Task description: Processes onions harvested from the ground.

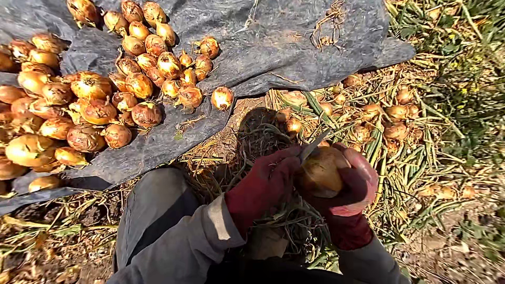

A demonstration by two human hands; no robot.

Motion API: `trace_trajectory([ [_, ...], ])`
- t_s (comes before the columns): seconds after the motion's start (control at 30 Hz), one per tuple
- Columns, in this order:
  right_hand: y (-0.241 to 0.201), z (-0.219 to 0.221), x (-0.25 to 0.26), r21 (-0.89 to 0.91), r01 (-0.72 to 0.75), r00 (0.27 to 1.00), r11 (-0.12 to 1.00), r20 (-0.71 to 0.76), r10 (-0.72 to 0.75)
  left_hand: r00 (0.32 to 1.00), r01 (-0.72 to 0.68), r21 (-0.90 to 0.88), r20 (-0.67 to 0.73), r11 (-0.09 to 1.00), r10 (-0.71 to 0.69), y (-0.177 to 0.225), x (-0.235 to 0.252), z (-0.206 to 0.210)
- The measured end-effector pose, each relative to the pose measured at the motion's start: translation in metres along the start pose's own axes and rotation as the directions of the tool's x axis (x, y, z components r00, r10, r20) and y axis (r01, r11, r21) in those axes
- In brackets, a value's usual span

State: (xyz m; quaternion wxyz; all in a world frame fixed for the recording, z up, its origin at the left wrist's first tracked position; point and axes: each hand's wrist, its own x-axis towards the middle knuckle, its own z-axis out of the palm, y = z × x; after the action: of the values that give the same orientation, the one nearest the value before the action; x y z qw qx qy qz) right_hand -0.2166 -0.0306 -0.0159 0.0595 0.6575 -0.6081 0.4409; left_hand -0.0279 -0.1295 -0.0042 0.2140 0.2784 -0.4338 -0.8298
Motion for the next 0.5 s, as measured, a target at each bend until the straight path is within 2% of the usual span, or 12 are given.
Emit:
trace_trajectory([
  [0.03,0.004,-0.001,0.001,0.083,-0.074,0.997,0.994,0.009,0.073,1.0,0.017,-0.071,-0.01,0.997,-0.017,-0.001,0.001,-0.002],
  [0.07,0.004,-0.004,0.001,0.224,-0.227,0.974,0.948,0.069,0.217,0.999,0.042,-0.099,-0.026,0.994,-0.045,-0.004,0.005,-0.007],
  [0.1,0.0,-0.008,0.002,0.364,-0.442,0.897,0.82,0.187,0.4,0.994,0.099,-0.091,-0.039,0.991,-0.103,-0.008,0.009,-0.013],
  [0.13,-0.004,-0.011,0.005,0.44,-0.617,0.787,0.652,0.316,0.531,0.982,0.18,-0.089,-0.034,0.98,-0.184,-0.013,0.014,-0.021],
  [0.17,-0.004,-0.011,0.012,0.408,-0.708,0.706,0.576,0.435,0.56,0.964,0.26,-0.132,-0.027,0.957,-0.266,-0.02,0.019,-0.027],
  [0.2,-0.002,-0.008,0.019,0.296,-0.726,0.664,0.621,0.537,0.52,0.95,0.302,-0.195,-0.021,0.933,-0.312,-0.026,0.021,-0.034],
  [0.27,0.005,0.004,0.033,0.07,-0.641,0.619,0.765,0.636,0.461,0.971,0.205,-0.372,-0.038,0.905,-0.236,-0.038,0.018,-0.049],
  [0.33,0.014,0.01,0.035,-0.091,-0.621,0.546,0.778,0.662,0.513,0.981,0.063,-0.536,-0.123,0.842,-0.152,-0.043,0.013,-0.066],
  [0.37,0.022,0.014,0.033,-0.152,-0.617,0.523,0.772,0.654,0.547,0.989,0.005,-0.643,-0.111,0.766,-0.099,-0.042,0.018,-0.075],
  [0.43,0.051,0.027,0.026,-0.288,-0.541,0.533,0.79,0.609,0.587,0.998,-0.037,-0.847,-0.008,0.531,0.057,-0.03,0.032,-0.088],
  [0.5,0.087,0.042,0.025,-0.416,-0.476,0.563,0.775,0.533,0.632,0.989,-0.037,-0.881,0.034,0.471,0.142,-0.018,0.036,-0.093],
])
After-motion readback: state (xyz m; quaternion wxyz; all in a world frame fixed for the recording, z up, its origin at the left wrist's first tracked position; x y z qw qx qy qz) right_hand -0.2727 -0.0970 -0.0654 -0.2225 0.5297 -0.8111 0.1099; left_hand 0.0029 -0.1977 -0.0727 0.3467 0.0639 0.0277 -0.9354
